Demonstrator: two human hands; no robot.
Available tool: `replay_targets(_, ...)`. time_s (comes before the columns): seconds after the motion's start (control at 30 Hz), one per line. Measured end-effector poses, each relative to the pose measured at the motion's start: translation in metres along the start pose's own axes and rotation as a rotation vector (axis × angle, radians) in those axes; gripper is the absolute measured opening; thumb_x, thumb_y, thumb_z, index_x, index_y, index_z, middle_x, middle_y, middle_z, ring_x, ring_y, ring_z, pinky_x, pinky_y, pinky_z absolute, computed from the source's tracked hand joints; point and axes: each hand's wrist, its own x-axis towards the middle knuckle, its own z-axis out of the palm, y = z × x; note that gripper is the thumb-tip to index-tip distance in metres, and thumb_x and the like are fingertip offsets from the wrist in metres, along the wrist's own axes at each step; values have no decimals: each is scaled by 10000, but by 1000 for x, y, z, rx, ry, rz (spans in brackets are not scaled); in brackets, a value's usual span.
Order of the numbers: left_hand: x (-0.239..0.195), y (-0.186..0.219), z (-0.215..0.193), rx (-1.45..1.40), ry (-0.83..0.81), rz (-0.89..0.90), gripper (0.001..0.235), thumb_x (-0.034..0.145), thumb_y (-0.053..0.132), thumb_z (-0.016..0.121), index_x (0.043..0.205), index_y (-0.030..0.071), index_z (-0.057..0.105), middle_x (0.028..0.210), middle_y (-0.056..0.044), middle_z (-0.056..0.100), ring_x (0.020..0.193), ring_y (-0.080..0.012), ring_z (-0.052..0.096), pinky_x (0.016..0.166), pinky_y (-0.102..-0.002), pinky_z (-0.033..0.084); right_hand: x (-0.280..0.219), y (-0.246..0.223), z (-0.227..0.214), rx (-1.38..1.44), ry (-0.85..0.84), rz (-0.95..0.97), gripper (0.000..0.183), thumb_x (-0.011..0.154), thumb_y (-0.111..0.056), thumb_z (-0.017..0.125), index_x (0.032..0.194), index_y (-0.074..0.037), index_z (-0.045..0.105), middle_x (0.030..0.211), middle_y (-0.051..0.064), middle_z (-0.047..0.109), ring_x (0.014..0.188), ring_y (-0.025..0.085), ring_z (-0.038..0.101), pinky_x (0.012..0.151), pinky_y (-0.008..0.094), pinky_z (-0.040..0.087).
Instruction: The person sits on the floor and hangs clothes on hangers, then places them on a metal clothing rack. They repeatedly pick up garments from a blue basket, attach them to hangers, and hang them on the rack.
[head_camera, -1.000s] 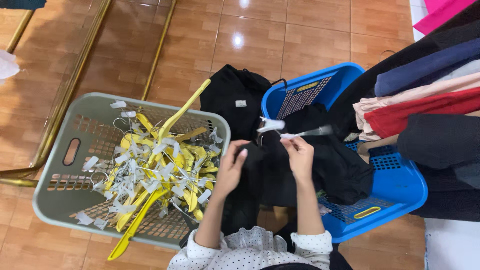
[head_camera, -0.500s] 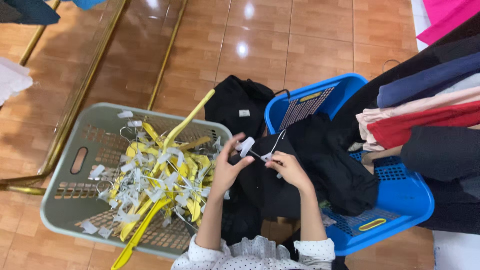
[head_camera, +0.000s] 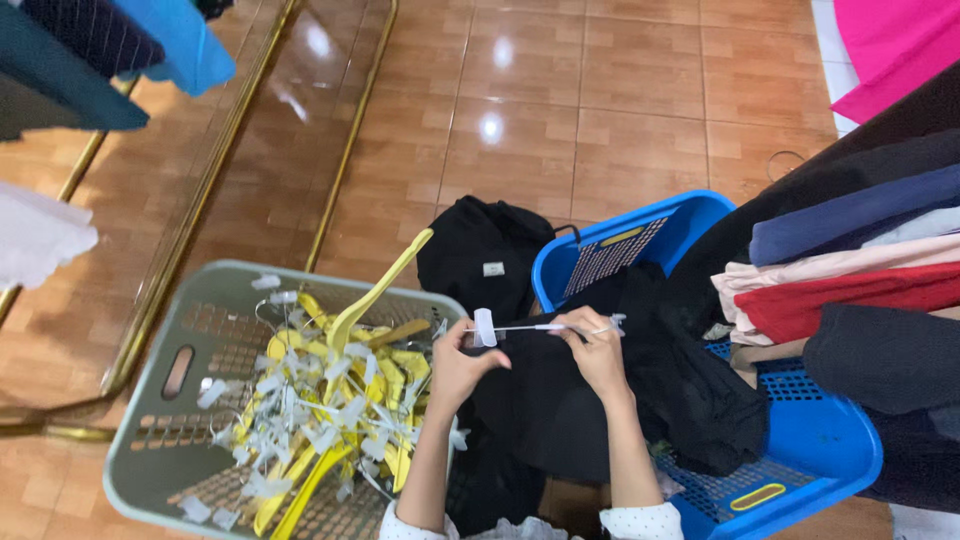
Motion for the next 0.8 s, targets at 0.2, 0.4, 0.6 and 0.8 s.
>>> replay_targets(0.2, -2, 0, 13, -371, -197, -69, 1053, 801, 31, 850, 1604, 168, 182, 928, -60, 728, 802, -113, 622, 790, -265, 512, 10, 0, -12, -143, -92, -20, 139, 909, -160, 695, 924, -31, 744, 927, 40, 703, 936, 232, 613, 846, 363, 408)
replay_targets(0.4, 8, 8, 7, -298, -218, -26, 733, 896, 22, 780, 1552, 49, 455, 1059, -120, 761, 1050, -176, 714, 989, -302, 527, 11, -4, -23, -198, -34, -88, 187, 898, -213, 697, 917, -31, 732, 933, 41, 678, 954, 245, 592, 864, 377, 379)
replay_targets(0.6, 1, 23, 0, -215, -321, -61, 629, 823, 25, 761, 1401, 55, 516, 1133, -103, 775, 1083, -163, 722, 925, -298, 580, -9, 9, -27, -196, -34, -36, 213, 920, -215, 696, 966, -7, 705, 964, 46, 677, 992, 237, 598, 936, 380, 394)
replay_targets(0.8, -33, 12, 26, -108, -30, -79, 233, 885, 32, 744, 1112, -20, 734, 935, -102, 813, 887, -155, 774, 827, -259, 584, -49, 12, -30, -199, 118, -102, 160, 952, -234, 694, 916, -82, 726, 995, -4, 720, 1037, 194, 631, 972, 385, 409)
